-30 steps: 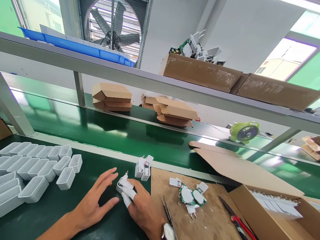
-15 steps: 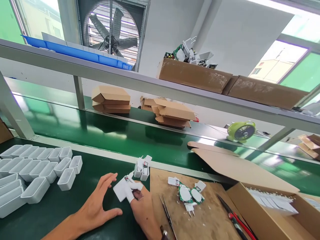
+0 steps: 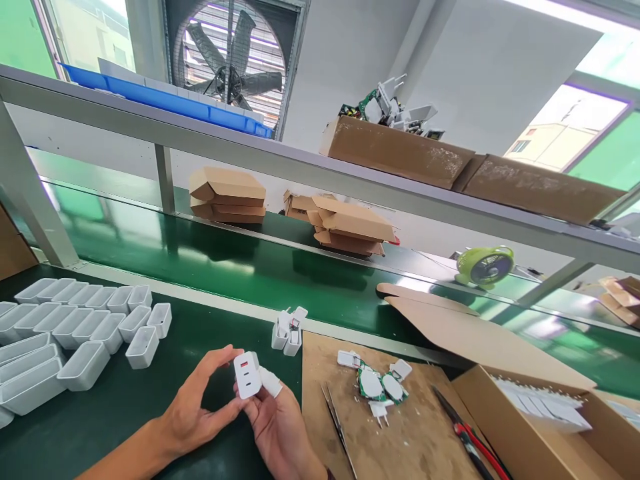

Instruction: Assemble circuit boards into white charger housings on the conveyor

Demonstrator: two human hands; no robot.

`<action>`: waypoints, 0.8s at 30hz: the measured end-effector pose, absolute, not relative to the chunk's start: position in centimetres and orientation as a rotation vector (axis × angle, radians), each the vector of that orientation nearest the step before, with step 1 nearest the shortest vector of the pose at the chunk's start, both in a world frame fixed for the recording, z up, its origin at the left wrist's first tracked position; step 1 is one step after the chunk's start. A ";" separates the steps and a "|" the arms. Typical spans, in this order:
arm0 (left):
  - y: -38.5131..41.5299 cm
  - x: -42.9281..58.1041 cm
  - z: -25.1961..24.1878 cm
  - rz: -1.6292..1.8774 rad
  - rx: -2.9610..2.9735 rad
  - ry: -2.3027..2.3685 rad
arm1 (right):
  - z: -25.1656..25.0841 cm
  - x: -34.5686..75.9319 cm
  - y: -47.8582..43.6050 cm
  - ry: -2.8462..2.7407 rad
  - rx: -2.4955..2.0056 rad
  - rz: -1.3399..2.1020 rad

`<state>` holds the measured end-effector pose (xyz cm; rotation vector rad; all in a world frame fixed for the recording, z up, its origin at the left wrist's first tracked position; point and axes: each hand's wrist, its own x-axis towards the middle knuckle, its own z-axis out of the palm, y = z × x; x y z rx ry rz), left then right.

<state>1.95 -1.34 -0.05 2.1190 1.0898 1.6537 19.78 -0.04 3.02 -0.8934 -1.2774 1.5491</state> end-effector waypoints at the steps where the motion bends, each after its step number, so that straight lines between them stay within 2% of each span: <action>1: -1.3 1.9 0.0 1.630 2.121 1.108 | 2.9 20.0 0.1 -1.391 -0.945 1.410; 10: -1.0 1.0 0.3 1.537 2.015 1.278 | 3.4 22.7 1.2 -2.155 -1.045 0.322; 17: -0.9 1.5 -0.9 1.367 2.034 1.300 | 0.5 22.6 1.5 -2.288 -1.074 0.182; 24: 0.5 3.4 -3.6 1.265 2.022 1.277 | 2.5 22.8 0.2 -2.213 -0.991 0.244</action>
